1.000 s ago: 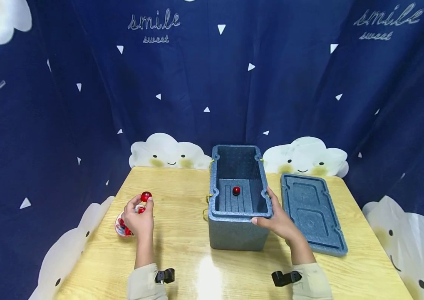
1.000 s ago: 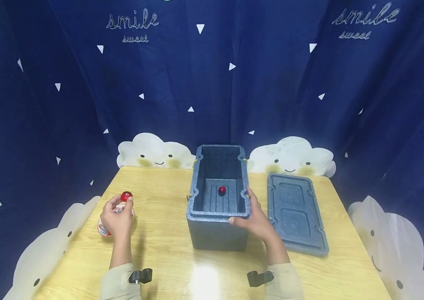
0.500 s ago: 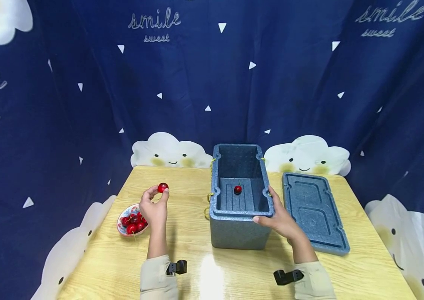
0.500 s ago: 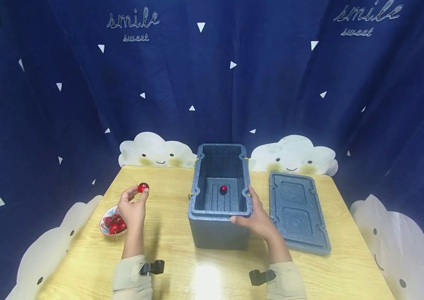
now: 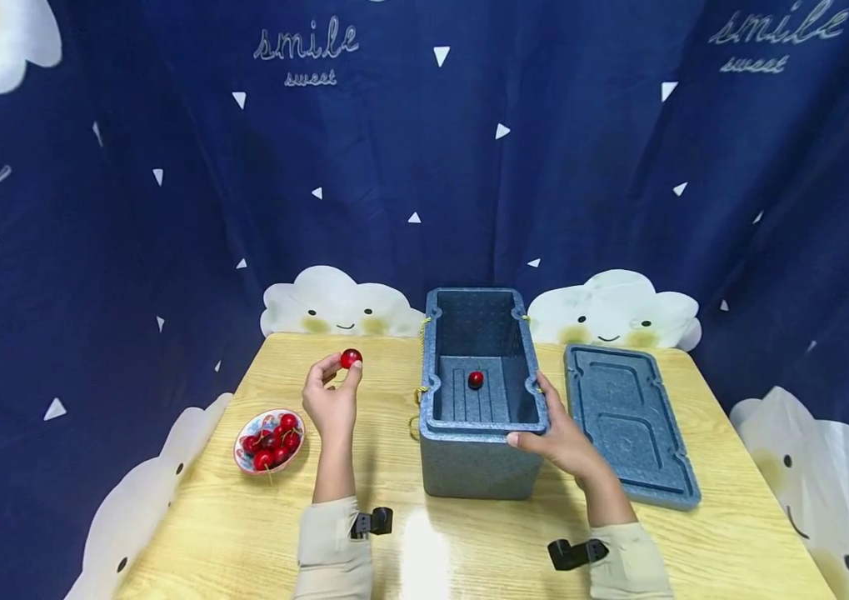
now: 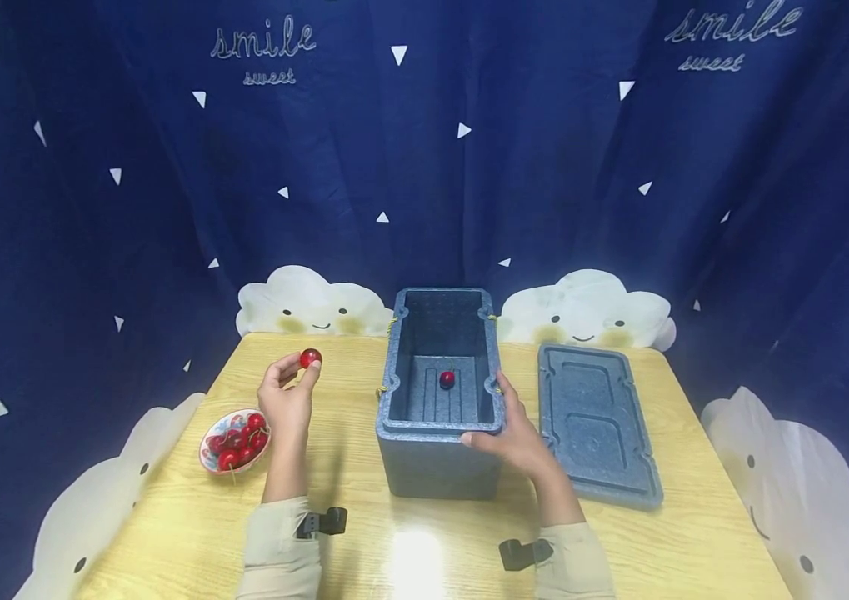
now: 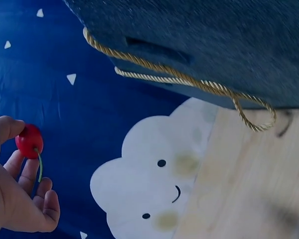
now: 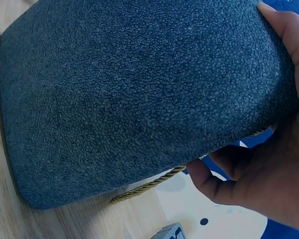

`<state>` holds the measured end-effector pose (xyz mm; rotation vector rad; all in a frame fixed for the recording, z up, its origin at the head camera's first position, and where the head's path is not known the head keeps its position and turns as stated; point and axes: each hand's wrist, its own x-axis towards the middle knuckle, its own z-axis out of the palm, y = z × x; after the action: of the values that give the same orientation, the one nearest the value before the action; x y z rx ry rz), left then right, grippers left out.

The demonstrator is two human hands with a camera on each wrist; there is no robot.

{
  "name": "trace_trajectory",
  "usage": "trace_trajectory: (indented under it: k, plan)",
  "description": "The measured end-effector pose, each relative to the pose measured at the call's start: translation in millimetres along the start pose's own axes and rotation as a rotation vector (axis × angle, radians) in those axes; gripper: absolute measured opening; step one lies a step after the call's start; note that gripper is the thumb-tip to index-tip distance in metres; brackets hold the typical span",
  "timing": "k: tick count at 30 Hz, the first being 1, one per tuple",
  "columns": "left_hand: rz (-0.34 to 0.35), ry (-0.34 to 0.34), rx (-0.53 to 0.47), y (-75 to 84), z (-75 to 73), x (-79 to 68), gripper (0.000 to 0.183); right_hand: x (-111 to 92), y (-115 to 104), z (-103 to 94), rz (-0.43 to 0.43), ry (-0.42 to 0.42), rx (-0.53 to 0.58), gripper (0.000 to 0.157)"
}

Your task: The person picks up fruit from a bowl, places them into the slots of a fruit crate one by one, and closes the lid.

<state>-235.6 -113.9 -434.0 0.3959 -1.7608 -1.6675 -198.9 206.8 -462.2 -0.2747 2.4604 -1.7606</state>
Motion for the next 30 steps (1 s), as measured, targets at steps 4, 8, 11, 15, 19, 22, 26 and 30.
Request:
trace_trajectory:
  k: [4, 8, 11, 15, 19, 22, 26, 30]
  plan:
    - [-0.003, -0.020, -0.025, 7.0, 6.9, -1.1, 0.029, 0.5, 0.5, 0.7, 0.008, 0.000, 0.003, 0.109]
    - [0.007, -0.042, -0.050, 13.7, 14.8, -1.7, 0.028, 0.2, 0.9, 0.5, 0.012, 0.000, -0.021, 0.110]
    - [0.023, -0.061, -0.054, 19.1, 22.2, -1.3, 0.028, 1.1, 1.5, 0.0, 0.007, -0.001, -0.036, 0.109]
    - [0.058, -0.105, -0.045, 27.9, 33.6, -0.5, 0.028, 0.6, 0.4, -0.8, 0.004, 0.001, -0.036, 0.109]
    - [0.080, -0.141, -0.034, 35.5, 44.1, 2.7, 0.027, -0.5, -0.3, -0.6, 0.006, 0.001, -0.004, 0.109]
    - [0.089, -0.162, -0.053, 40.3, 50.3, 6.5, 0.026, -1.3, -0.2, 0.1, 0.025, -0.004, 0.003, 0.110]
    - [0.063, -0.207, -0.094, 47.2, 57.9, 12.0, 0.027, -1.1, -1.0, 0.0, 0.029, -0.005, 0.009, 0.110]
    - [0.018, -0.243, -0.114, 53.8, 65.5, 16.3, 0.028, -0.1, -1.6, -0.3, 0.022, -0.006, 0.009, 0.110]
